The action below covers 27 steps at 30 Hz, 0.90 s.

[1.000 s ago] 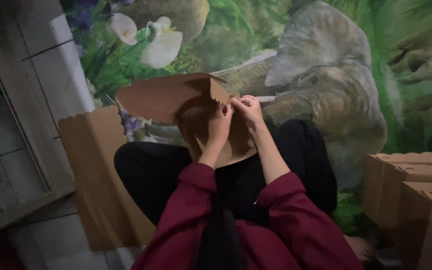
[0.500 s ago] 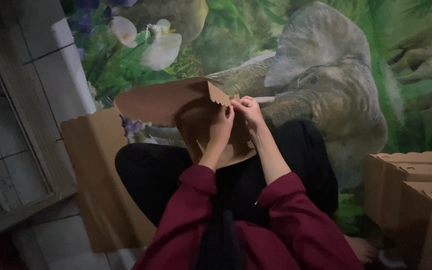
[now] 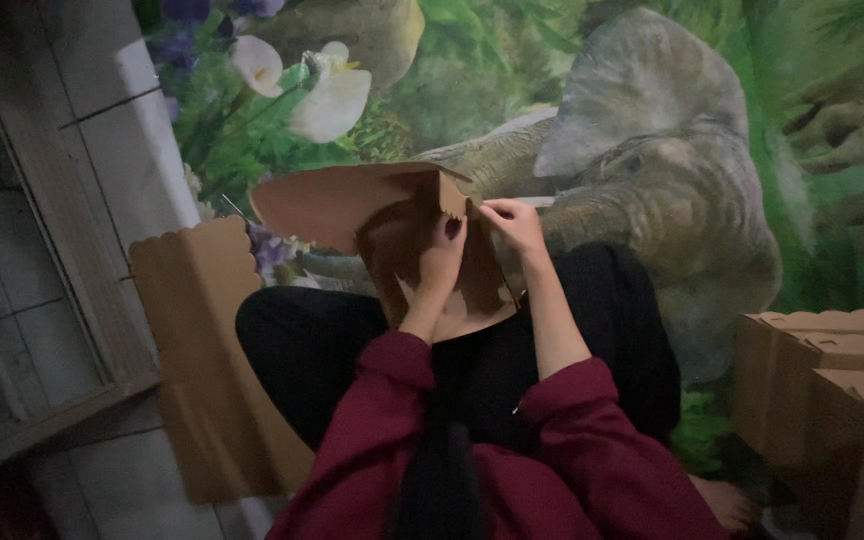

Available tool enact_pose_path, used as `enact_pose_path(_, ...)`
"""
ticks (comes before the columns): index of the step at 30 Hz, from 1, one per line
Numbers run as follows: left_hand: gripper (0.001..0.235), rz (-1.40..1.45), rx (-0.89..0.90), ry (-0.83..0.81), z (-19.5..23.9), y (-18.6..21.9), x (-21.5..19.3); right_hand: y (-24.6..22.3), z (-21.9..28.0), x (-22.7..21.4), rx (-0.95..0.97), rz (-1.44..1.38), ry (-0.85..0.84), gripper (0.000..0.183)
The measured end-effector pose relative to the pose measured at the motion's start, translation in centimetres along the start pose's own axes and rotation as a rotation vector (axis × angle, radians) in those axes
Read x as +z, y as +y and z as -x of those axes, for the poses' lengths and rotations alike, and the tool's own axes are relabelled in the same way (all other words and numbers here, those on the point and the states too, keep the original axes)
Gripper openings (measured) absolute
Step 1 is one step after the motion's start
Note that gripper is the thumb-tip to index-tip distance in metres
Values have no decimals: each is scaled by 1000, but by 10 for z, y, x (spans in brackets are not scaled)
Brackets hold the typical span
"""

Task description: The person sits on the floor and assembles a flat-packed cardboard box by folding the side flaps and tucking the tabs into slots to form the box structure.

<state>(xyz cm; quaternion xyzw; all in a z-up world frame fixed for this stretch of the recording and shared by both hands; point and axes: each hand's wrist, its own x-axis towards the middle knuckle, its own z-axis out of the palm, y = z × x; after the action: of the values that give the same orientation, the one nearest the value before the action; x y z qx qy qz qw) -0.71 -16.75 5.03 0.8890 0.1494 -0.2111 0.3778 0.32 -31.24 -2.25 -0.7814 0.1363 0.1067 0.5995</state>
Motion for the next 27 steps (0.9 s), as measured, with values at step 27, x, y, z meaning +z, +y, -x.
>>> enact_pose_path(27, 31, -208, 205, 327, -12, -8, 7, -70, 27, 6, 164, -475, 121, 26)
